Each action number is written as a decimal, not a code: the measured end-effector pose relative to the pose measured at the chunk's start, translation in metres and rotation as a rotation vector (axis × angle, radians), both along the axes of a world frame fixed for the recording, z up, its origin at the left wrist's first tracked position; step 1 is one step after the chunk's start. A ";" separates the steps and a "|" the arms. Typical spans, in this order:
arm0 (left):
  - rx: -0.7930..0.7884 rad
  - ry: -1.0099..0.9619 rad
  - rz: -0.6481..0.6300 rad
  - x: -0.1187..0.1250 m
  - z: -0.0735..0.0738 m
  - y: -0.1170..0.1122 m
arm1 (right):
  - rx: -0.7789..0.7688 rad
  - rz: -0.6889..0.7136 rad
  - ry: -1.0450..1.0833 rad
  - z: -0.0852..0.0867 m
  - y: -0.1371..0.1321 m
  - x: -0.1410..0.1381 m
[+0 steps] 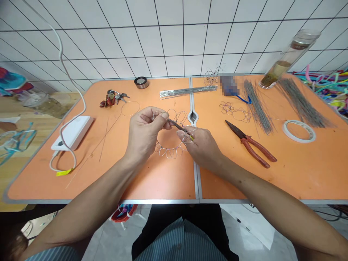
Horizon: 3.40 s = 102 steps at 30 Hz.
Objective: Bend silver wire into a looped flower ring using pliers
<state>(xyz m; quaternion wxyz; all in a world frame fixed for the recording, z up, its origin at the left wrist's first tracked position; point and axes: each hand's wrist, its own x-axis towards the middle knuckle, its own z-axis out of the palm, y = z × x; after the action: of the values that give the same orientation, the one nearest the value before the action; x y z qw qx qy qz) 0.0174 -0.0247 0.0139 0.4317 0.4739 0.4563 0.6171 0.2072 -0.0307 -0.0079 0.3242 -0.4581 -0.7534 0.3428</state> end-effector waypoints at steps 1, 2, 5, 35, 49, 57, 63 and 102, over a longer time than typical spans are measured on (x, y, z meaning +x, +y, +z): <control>-0.002 -0.001 -0.001 0.000 0.000 0.000 | -0.001 0.000 -0.003 0.000 0.000 0.000; -0.003 -0.001 -0.002 0.000 0.000 0.000 | -0.001 -0.001 -0.007 0.000 0.000 0.000; 0.001 -0.002 -0.007 0.001 0.000 0.000 | 0.013 -0.012 -0.022 0.001 0.000 0.001; 0.142 0.032 -0.239 -0.021 -0.003 0.016 | 0.345 -0.066 -0.357 0.020 0.032 0.048; 0.198 0.257 -0.233 -0.022 -0.004 0.011 | 0.395 0.196 -0.442 0.065 0.050 0.057; 0.277 0.338 -0.247 -0.021 -0.005 0.008 | 0.488 0.284 -0.573 0.072 0.059 0.055; 0.360 0.440 -0.241 -0.022 -0.006 0.010 | 0.590 0.381 -0.843 0.086 0.055 0.049; 0.040 0.386 -0.318 -0.021 0.005 0.010 | 0.427 0.284 -1.020 0.082 0.044 0.041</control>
<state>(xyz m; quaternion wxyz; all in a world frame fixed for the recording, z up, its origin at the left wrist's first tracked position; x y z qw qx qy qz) -0.0040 -0.0146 0.0187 0.4186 0.6574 0.4376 0.4485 0.2479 0.0134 0.0746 -0.0443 -0.3841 -0.9213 -0.0412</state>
